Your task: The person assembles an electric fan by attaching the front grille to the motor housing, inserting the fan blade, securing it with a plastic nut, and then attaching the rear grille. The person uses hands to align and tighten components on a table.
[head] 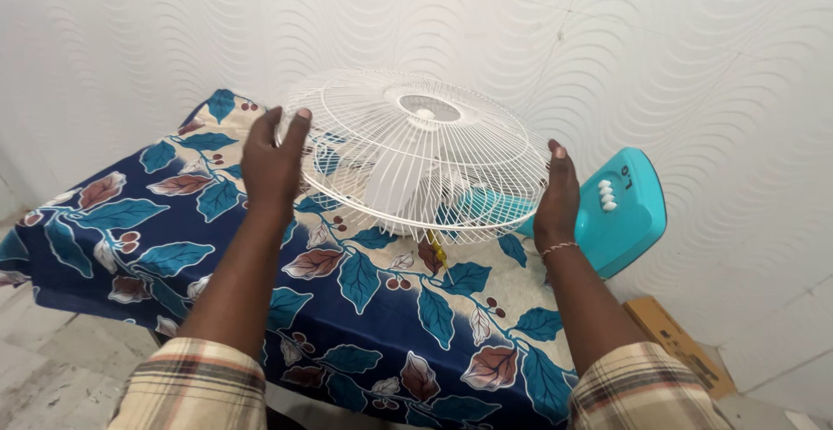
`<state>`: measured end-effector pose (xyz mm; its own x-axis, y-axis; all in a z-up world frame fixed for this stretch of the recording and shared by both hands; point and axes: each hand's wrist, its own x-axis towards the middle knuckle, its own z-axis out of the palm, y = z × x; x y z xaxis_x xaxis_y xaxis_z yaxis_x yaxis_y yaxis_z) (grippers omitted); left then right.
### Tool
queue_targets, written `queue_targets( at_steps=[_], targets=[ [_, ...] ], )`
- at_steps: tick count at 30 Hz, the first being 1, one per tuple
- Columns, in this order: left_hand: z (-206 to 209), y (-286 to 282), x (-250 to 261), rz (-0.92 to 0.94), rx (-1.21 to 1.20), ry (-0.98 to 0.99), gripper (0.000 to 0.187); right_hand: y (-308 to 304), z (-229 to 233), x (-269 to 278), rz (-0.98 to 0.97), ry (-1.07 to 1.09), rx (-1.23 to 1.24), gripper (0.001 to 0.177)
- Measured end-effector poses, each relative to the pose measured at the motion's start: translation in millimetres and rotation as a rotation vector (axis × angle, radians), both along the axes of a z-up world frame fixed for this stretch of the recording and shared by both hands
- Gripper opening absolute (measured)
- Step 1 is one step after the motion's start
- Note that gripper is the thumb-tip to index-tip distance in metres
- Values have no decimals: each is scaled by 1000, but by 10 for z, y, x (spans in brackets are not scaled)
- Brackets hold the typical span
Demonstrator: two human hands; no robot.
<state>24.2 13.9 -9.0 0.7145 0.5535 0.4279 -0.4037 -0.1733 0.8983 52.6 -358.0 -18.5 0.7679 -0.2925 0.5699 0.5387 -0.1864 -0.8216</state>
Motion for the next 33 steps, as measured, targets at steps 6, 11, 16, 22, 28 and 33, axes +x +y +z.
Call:
queue_targets(
  at_steps=[6, 11, 16, 22, 28, 33],
  targets=[
    [112, 55, 27, 25, 69, -17, 71, -48, 41, -27, -149, -54, -284, 81],
    [42, 70, 102, 13, 14, -46, 69, 1, 107, -105, -210, -81, -397, 80],
    [-83, 37, 162, -48, -80, -145, 63, 11, 208, -153, -272, -130, -546, 81],
    [-66, 51, 145, -15, -83, -109, 62, -1, 241, -118, -248, -112, -579, 80],
    [-54, 34, 139, -11, -41, -117, 63, 18, 187, -92, -208, -97, -479, 86],
    [-63, 47, 179, 3, -21, -120, 62, 4, 152, -58, -190, -91, -416, 88]
  ],
)
